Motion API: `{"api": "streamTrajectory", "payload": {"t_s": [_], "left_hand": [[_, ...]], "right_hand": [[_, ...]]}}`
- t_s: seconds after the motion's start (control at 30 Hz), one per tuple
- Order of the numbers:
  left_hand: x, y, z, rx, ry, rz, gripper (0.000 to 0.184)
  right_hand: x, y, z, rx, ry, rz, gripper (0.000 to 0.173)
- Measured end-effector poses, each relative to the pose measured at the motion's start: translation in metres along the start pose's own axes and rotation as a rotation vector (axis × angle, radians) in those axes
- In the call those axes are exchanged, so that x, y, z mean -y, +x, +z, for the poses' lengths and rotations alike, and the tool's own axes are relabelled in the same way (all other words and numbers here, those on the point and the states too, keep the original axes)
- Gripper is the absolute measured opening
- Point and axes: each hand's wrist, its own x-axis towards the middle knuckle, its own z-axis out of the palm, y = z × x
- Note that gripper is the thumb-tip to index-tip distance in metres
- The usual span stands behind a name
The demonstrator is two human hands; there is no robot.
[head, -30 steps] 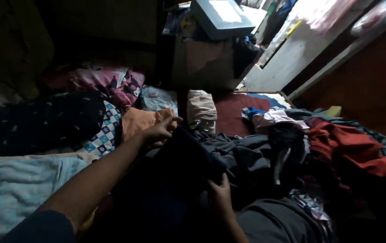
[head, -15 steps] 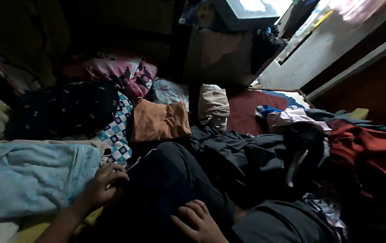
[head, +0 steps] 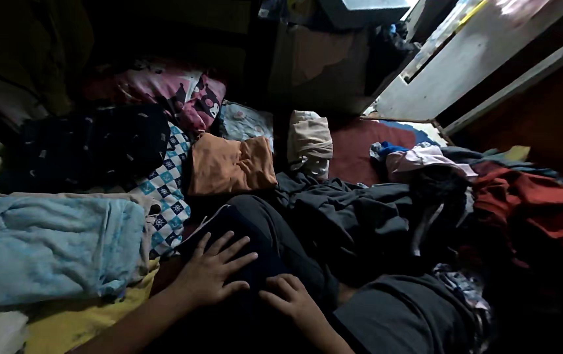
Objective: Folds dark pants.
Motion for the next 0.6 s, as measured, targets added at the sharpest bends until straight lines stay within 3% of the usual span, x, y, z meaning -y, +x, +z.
{"api": "streamTrajectory", "payload": {"t_s": [0.2, 0.37, 0.6], "left_hand": [[0.010, 0.000, -0.003, 0.034, -0.087, -0.102, 0.061], [0.012, 0.015, -0.011, 0.060, -0.151, -0.219, 0.049], [0.028, 0.026, -0.007, -0.066, -0.199, -0.336, 0.054]], "right_hand": [[-0.007, 0.004, -0.001, 0.066, 0.080, -0.002, 0.013], [-0.006, 0.001, -0.004, 0.074, 0.090, -0.030, 0.014], [-0.007, -0.005, -0.005, 0.054, 0.169, 0.026, 0.013]]}}
